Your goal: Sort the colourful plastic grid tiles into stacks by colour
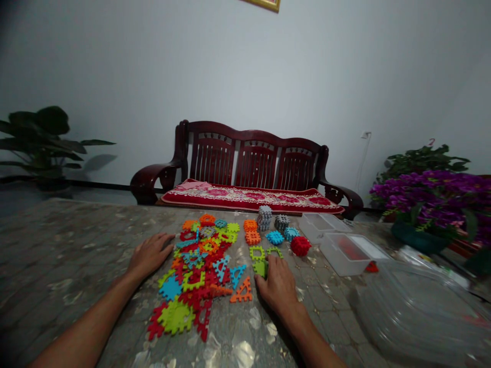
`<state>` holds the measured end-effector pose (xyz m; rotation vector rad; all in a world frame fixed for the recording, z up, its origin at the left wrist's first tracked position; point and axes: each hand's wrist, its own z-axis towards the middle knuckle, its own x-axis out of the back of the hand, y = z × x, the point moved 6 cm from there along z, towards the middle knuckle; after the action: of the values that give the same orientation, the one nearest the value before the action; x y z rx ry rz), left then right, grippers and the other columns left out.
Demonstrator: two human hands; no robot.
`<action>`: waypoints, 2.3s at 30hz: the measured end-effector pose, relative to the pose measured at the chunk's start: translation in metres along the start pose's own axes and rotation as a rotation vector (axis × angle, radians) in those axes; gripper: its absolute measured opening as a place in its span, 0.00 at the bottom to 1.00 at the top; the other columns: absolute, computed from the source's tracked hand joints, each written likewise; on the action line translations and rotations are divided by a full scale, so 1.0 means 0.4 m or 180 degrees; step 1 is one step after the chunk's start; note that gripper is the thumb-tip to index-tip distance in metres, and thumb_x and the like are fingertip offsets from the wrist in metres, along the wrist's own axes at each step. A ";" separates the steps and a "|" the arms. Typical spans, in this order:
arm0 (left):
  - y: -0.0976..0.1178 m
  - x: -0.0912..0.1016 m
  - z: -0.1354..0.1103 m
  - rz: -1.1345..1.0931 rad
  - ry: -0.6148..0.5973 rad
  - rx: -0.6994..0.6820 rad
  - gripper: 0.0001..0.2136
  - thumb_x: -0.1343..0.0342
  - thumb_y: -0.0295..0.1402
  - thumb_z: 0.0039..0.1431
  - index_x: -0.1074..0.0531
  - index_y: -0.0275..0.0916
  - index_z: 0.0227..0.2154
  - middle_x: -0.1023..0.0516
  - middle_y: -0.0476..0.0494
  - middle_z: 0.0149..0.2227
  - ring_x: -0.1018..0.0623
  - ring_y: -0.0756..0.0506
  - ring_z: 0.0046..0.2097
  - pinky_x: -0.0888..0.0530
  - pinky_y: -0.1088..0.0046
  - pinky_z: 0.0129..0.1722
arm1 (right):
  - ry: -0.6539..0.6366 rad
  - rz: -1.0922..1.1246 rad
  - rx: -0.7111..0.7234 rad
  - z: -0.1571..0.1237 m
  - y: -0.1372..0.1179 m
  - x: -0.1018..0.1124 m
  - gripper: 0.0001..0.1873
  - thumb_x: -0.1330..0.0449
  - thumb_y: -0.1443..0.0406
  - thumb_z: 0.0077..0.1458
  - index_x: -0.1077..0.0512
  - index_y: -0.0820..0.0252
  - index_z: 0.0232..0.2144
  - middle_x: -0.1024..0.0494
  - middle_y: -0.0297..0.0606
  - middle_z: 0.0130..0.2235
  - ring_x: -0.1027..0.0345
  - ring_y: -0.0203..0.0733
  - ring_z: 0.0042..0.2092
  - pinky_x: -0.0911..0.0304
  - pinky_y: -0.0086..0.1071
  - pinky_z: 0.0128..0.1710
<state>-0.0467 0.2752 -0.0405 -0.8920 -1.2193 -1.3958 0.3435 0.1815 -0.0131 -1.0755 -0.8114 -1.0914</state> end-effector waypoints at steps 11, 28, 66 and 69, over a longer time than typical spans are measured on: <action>0.003 0.007 -0.001 -0.0049 0.0010 0.0023 0.22 0.56 0.39 0.65 0.27 0.46 0.57 0.28 0.40 0.63 0.30 0.38 0.63 0.35 0.55 0.61 | 0.0743 0.0241 -0.0801 0.075 0.180 0.058 0.23 0.38 0.55 0.54 0.31 0.57 0.51 0.19 0.45 0.47 0.24 0.51 0.46 0.35 0.37 0.41; 0.004 0.008 -0.002 0.0039 -0.0106 0.0044 0.22 0.57 0.39 0.66 0.28 0.45 0.58 0.29 0.39 0.64 0.32 0.39 0.64 0.36 0.56 0.62 | 0.0515 -0.0108 -0.0551 0.102 0.151 0.017 0.23 0.36 0.55 0.54 0.28 0.59 0.49 0.20 0.46 0.44 0.27 0.52 0.47 0.36 0.38 0.44; 0.013 0.017 -0.009 -0.0009 -0.0031 0.0044 0.22 0.56 0.38 0.66 0.28 0.45 0.58 0.28 0.39 0.63 0.31 0.39 0.64 0.36 0.57 0.62 | -0.0184 0.0358 0.1297 0.029 -0.029 -0.032 0.20 0.48 0.74 0.55 0.23 0.56 0.45 0.20 0.41 0.42 0.29 0.45 0.46 0.36 0.38 0.48; 0.013 0.017 -0.010 -0.0029 -0.0026 0.0043 0.21 0.56 0.38 0.65 0.27 0.46 0.57 0.27 0.39 0.62 0.31 0.39 0.63 0.36 0.57 0.61 | -0.0108 0.0369 0.1274 0.025 -0.026 -0.028 0.20 0.48 0.74 0.54 0.22 0.56 0.44 0.20 0.41 0.41 0.29 0.46 0.46 0.36 0.38 0.48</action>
<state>-0.0424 0.2702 -0.0338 -0.8844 -1.2391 -1.3908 0.3304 0.1934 -0.0176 -0.7930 -0.9359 -0.7725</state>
